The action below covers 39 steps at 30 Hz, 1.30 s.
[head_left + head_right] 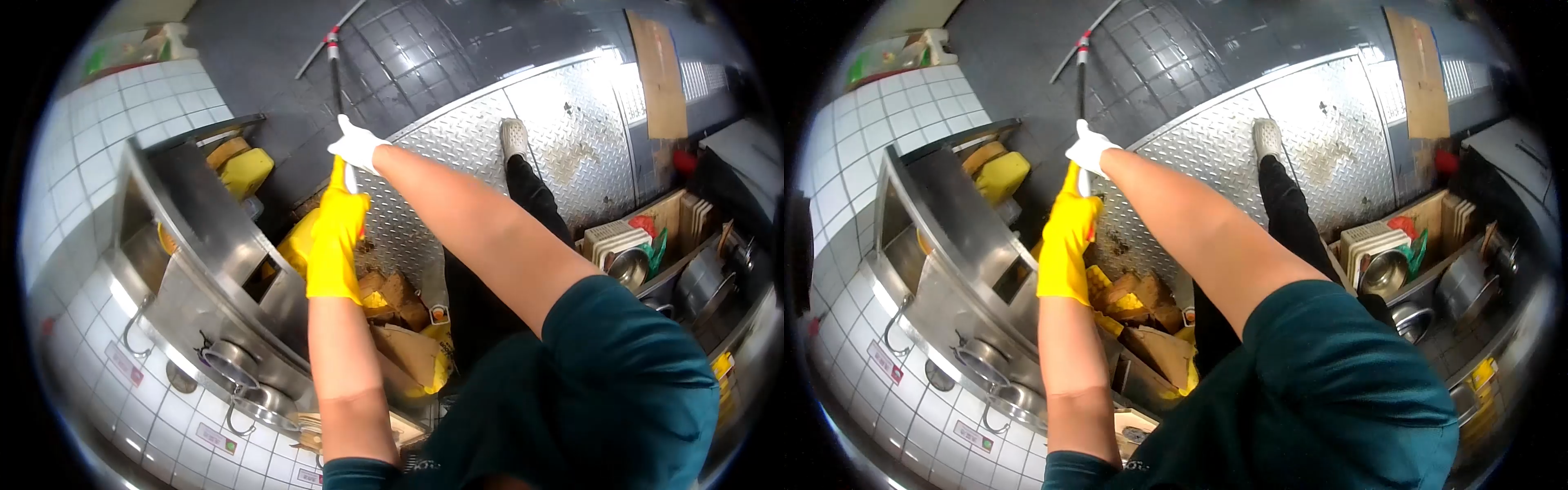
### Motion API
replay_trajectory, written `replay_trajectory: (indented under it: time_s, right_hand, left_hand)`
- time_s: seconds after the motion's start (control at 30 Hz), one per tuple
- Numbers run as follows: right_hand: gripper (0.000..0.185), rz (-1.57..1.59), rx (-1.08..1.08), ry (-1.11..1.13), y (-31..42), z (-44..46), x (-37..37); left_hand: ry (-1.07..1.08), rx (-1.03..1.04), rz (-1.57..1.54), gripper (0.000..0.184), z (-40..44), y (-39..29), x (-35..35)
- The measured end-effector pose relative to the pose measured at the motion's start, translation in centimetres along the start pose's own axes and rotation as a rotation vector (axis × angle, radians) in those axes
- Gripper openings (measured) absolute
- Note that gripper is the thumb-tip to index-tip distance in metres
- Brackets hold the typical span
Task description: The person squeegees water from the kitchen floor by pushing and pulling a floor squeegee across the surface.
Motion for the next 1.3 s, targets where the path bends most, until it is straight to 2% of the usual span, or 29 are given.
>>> replay_trajectory:
  time_s: [0.07,0.13,0.2,0.23,0.27,0.33,0.4,0.5,0.53,0.6,0.7,0.73,0.77,0.8,0.83,0.9,0.93,0.97,1.0,1.1,1.2,1.27,1.3]
  right_hand:
    - [0.097,-0.141,0.08,0.009,-0.1,1.5,-1.3]
    - [0.095,-0.016,0.225,0.102,-1.9,0.4,-2.4]
    - [0.091,-0.194,0.24,-0.005,-5.2,-0.5,-4.0]
    - [0.094,-0.13,0.32,0.059,-7.2,-2.5,-5.0]
    - [0.099,-0.118,0.296,0.012,-10.4,-2.9,-5.2]
    - [0.102,0.211,0.406,0.083,-12.6,-9.3,-6.8]
    - [0.102,0.308,0.434,0.084,-14.3,-13.6,-7.9]
    - [0.101,0.349,0.45,0.025,-16.6,-15.5,-8.7]
    - [0.101,0.321,0.426,-0.013,-16.2,-15.3,-9.4]
    - [0.1,0.457,0.367,-0.011,-13.3,-15.4,-12.6]
    - [0.096,0.558,0.239,-0.056,-7.1,-14.7,-19.6]
    - [0.092,0.493,0.207,-0.072,-5.2,-13.3,-22.6]
    - [0.09,0.429,0.103,-0.103,-3.5,-10.6,-25.4]
    - [0.089,0.398,0.092,-0.149,-0.9,-9.4,-28.6]
    - [0.09,0.549,0.049,-0.081,0.5,-6.6,-30.9]
    - [0.069,0.669,-0.05,-0.06,3.3,-1.2,-36.0]
    - [0.055,0.677,-0.04,-0.107,4.3,0.7,-38.4]
    - [0.051,0.591,0.014,-0.148,3.7,5.4,-40.3]
    - [0.066,0.595,0.149,-0.029,4.1,5.6,-42.0]
    - [0.058,0.689,0.153,-0.099,1.2,5.9,-44.6]
    - [0.094,0.769,0.198,-0.001,-3.6,1.9,-43.7]
    - [0.098,0.816,0.194,-0.001,-6.6,-2.4,-42.5]
    - [0.1,0.864,0.217,-0.019,-8.4,-4.0,-41.7]
  left_hand:
    - [0.052,-0.04,0.045,0.098,1.8,0.3,1.5]
    - [0.145,-0.114,0.223,0.099,-0.7,-2.7,2.7]
    - [0.224,-0.178,-0.003,0.105,-3.7,1.1,6.6]
    - [0.31,-0.293,-0.003,0.106,-7.0,-2.0,7.4]
    - [0.309,-0.242,-0.026,0.102,-9.1,0.2,9.3]
    - [0.364,-0.26,-0.013,0.105,-13.4,-1.0,11.0]
    - [0.516,-0.483,-0.002,0.101,-16.4,-5.3,11.3]
    - [0.439,-0.365,-0.086,0.093,-18.8,-7.6,12.2]
    - [0.42,-0.317,-0.083,0.089,-18.2,-8.8,12.1]
    - [0.381,-0.22,-0.073,0.083,-17.1,-11.2,12.1]
    - [0.28,-0.016,0.22,0.095,-12.8,-14.1,12.9]
    - [0.257,0.045,0.25,0.095,-10.5,-14.1,13.6]
    - [0.245,0.025,0.171,0.097,-7.9,-17.6,13.8]
    - [0.217,0.119,0.216,0.099,-4.8,-18.7,14.4]
    - [0.202,0.102,0.156,0.099,-2.2,-21.3,14.9]
    - [0.169,0.069,0.037,0.099,3.1,-26.5,15.8]
    - [0.162,0.014,0.065,0.098,5.7,-28.5,16.7]
    - [0.175,0.022,0.06,0.099,8.2,-30.1,17.8]
    - [0.189,0.031,0.058,0.1,9.9,-31.0,19.0]
    - [0.248,-0.015,0.078,0.102,10.2,-30.7,23.1]
    - [0.382,-0.069,0.169,0.107,6.4,-29.0,25.1]
    - [0.489,-0.211,0.169,0.108,2.6,-28.6,25.3]
    - [0.512,-0.182,0.171,0.107,0.9,-28.7,25.4]
Point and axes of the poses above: each hand's wrist, its own z-axis towards the middle knuckle, its own x-axis out of the palm, y = z × x, the point moved 6 cm from there along z, towards the middle knuckle, and after that the axes turned 14 degrees about x, right-handed, at the moved point
